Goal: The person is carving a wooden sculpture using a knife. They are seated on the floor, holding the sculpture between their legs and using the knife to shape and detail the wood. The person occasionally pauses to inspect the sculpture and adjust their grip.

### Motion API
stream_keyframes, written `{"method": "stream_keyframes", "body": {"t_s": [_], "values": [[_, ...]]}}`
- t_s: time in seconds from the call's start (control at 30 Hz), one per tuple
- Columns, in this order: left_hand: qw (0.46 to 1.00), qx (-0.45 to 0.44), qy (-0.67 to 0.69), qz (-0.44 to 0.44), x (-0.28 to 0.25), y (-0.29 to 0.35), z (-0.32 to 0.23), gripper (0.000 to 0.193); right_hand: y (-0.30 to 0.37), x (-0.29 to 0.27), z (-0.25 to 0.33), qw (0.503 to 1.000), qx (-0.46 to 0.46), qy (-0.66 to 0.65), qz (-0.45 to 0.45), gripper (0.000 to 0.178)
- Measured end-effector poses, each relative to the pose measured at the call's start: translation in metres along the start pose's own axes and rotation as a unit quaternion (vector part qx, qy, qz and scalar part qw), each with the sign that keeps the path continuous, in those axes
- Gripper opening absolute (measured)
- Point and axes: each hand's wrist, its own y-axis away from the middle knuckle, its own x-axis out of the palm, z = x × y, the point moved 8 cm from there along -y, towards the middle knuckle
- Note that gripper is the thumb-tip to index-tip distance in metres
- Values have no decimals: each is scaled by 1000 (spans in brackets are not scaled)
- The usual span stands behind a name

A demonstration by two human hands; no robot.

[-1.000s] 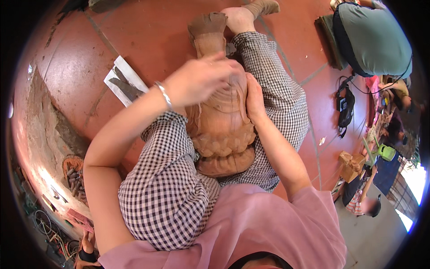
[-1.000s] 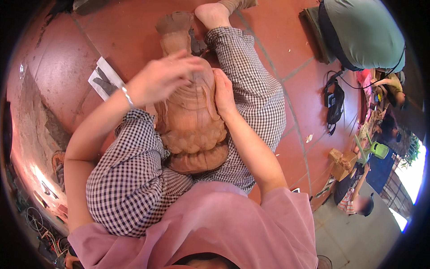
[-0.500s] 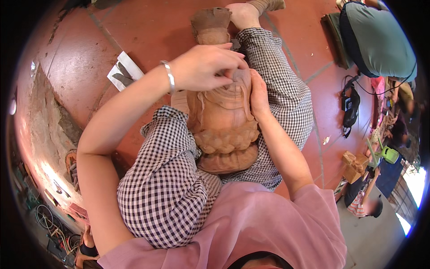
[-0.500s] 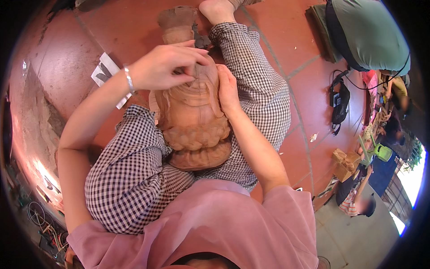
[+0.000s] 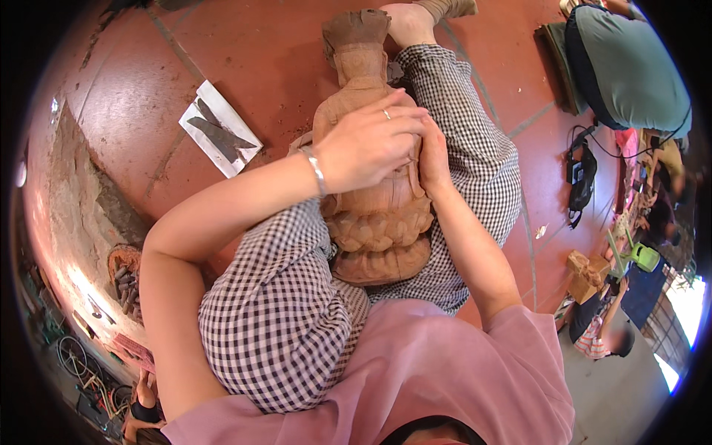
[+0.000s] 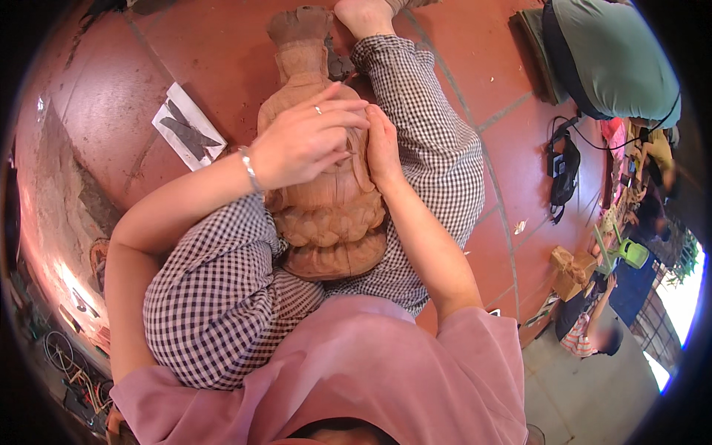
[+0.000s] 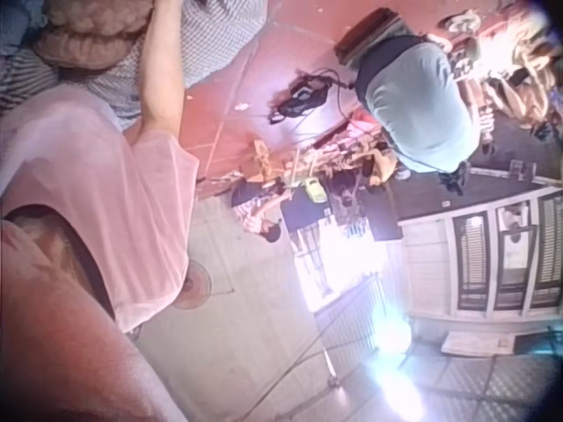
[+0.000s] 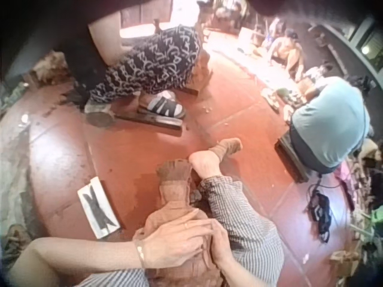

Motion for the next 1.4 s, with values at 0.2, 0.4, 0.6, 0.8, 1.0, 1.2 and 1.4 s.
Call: {"method": "stream_keyframes", "body": {"t_s": [0.2,0.4,0.6,0.8,1.0,1.2,1.4], "values": [[999,-27,8,19,-40,13,26,26,2,2,6,1000,20,-12,-1,34],[999,-11,35,2,-24,4,7,25,3,3,5,1000,13,-14,0,33],[999,-44,-19,16,-16,-10,6,24,1,1,0,999,16,-41,9,32],[999,-38,6,5,-29,5,14,18,1,3,-1,999,25,-39,16,33],[999,2,-32,38,10,-17,2,12,-3,-14,-16,996,-80,19,-19,30],[996,-26,71,54,-43,8,23,28,-2,-8,-11,999,-26,17,-20,24],[999,0,5,48,-5,-9,-2,25,-4,-2,-6,1000,-2,-26,-5,26]]}}
